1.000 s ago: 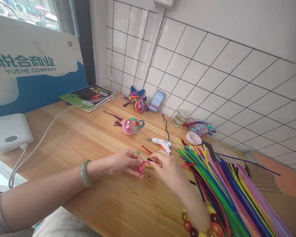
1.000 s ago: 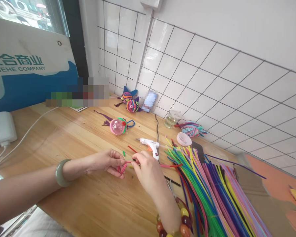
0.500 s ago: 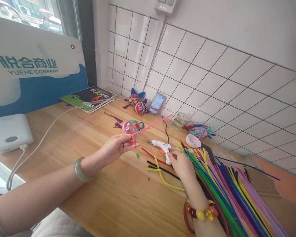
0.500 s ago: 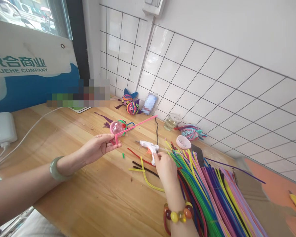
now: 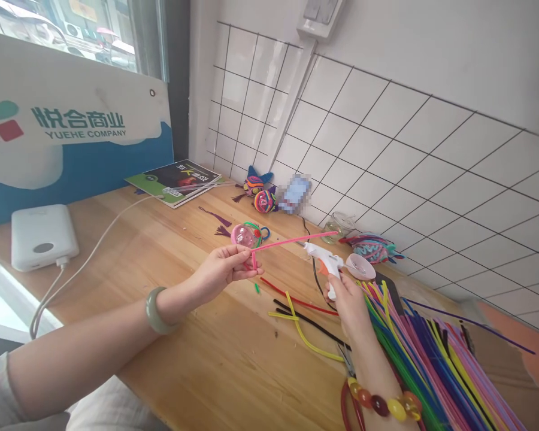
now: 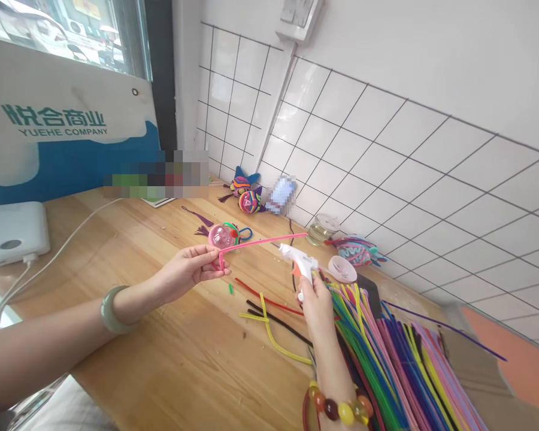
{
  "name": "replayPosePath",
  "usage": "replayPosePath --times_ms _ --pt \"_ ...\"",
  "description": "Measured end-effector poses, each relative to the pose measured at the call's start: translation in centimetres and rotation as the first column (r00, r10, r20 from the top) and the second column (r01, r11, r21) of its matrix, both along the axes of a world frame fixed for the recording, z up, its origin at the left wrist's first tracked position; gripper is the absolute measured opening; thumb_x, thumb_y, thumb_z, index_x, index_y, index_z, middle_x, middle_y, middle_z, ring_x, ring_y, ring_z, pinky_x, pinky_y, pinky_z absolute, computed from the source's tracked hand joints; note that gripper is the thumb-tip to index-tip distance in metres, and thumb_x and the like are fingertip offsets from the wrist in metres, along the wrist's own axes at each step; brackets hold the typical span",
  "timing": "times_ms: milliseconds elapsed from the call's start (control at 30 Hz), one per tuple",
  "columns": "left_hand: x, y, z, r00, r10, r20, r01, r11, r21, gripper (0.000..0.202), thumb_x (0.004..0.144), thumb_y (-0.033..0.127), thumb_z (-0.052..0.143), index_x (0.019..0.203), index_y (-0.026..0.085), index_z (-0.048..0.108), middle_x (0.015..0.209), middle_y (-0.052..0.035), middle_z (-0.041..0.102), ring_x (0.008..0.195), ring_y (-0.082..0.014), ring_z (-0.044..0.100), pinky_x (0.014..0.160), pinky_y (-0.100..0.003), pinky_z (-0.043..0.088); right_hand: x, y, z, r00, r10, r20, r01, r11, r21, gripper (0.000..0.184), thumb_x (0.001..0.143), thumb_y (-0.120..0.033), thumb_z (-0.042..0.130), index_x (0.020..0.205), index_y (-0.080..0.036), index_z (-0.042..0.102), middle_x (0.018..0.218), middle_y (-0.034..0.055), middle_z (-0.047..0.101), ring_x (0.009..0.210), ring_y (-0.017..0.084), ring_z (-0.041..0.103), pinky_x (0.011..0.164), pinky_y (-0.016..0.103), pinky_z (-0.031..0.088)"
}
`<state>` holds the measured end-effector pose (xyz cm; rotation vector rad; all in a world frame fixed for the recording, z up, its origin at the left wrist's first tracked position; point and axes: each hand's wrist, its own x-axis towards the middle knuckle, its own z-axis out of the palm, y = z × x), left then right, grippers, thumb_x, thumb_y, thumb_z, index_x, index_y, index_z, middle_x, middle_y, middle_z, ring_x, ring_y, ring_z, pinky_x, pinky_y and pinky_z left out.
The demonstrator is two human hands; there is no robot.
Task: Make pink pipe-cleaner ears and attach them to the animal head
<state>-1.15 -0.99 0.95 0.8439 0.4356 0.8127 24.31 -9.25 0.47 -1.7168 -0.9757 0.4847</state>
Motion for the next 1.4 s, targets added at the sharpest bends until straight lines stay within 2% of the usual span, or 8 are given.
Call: replayPosePath --times_ms 133,300,367,500,667,1100,1267,1400 --pt "-0.2 0.2 0.1 0.999 0.050 0.001 -0.050 0.998 0.025 0.015 0.078 0.026 0.054 0.076 0.011 0.055 0.071 -0.0045 0.062 0.078 -0.0183 0.064 0.073 -0.026 0.051 -1.6 -0.5 2.2 0.960 0.110 -0.258 -0.058 0.978 0.200 0.030 0.065 -0.033 0.063 0.089 -0.020 0.050 0.077 -0.0016 0.057 0.048 0.008 0.051 0.045 0.020 0.040" --pt "-0.5 0.3 0.3 0.998 0.065 0.004 -0.065 0.997 0.045 0.014 0.080 0.025 0.052 0.079 0.011 0.053 0.076 -0.0079 0.063 0.077 -0.0184 0.064 0.071 -0.026 0.051 -3.7 -1.4 3.8 0.933 0.195 -0.302 -0.101 0.949 0.299 0.021 0.076 -0.038 0.054 0.080 -0.019 0.048 0.054 -0.0061 0.049 0.040 0.007 0.044 0.040 0.019 0.035" --pt "-0.5 0.3 0.4 0.998 0.061 0.012 -0.061 0.998 0.035 0.012 0.080 0.024 0.051 0.080 0.012 0.052 0.077 -0.0085 0.064 0.077 -0.0189 0.064 0.070 -0.027 0.051 -4.4 -1.9 4.0 0.948 0.204 -0.245 -0.136 0.954 0.269 0.022 0.077 -0.040 0.053 0.076 -0.018 0.048 0.049 -0.0066 0.045 0.039 0.007 0.043 0.039 0.019 0.034" --pt "-0.5 0.2 0.5 0.999 0.026 0.047 -0.027 0.999 0.020 0.008 0.080 0.021 0.051 0.081 0.013 0.051 0.077 -0.0082 0.064 0.077 -0.0197 0.064 0.072 -0.028 0.051 -5.5 -2.8 4.2 0.986 0.156 0.057 -0.164 0.972 0.167 0.026 0.078 -0.040 0.051 0.070 -0.016 0.053 0.055 -0.0008 0.054 0.046 0.011 0.050 0.047 0.024 0.041" --pt "-0.5 0.1 0.5 0.996 -0.048 0.082 0.046 0.999 0.026 0.010 0.081 0.022 0.051 0.078 0.013 0.049 0.076 -0.0064 0.062 0.080 -0.0203 0.064 0.070 -0.025 0.051 -6.2 -3.1 4.0 0.922 0.149 0.356 -0.211 0.967 0.141 0.025 0.079 -0.036 0.049 0.067 -0.015 0.057 0.058 0.0025 0.059 0.055 0.015 0.056 0.057 0.027 0.045" --pt "-0.9 0.2 0.4 0.969 -0.183 0.163 0.196 0.978 -0.068 0.007 0.080 0.017 0.049 0.080 0.010 0.052 0.078 -0.0125 0.064 0.074 -0.0199 0.065 0.066 -0.025 0.051 -6.9 -3.3 3.0 0.759 0.224 0.612 -0.385 0.911 0.145 0.013 0.080 -0.029 0.050 0.079 -0.018 0.056 0.056 0.0001 0.056 0.056 0.017 0.057 0.060 0.029 0.048" --pt "-1.0 0.3 0.3 0.956 -0.241 0.169 0.263 0.957 -0.122 0.008 0.080 0.018 0.049 0.078 0.011 0.053 0.076 -0.0114 0.065 0.069 -0.0181 0.065 0.063 -0.024 0.052 -6.4 -3.3 2.2 0.707 0.254 0.660 -0.444 0.886 0.135 0.023 0.079 -0.024 0.051 0.101 -0.018 0.052 0.086 0.0077 0.062 0.082 0.022 0.060 0.070 0.033 0.049" --pt "-1.0 0.3 0.3 0.947 -0.270 0.176 0.293 0.949 -0.121 0.009 0.080 0.019 0.049 0.078 0.011 0.053 0.076 -0.0115 0.066 0.067 -0.0166 0.065 0.063 -0.023 0.051 -6.6 -3.3 2.2 0.662 0.283 0.693 -0.489 0.865 0.114 0.031 0.078 -0.021 0.053 0.108 -0.021 0.048 0.092 0.0087 0.062 0.082 0.023 0.061 0.068 0.034 0.050"
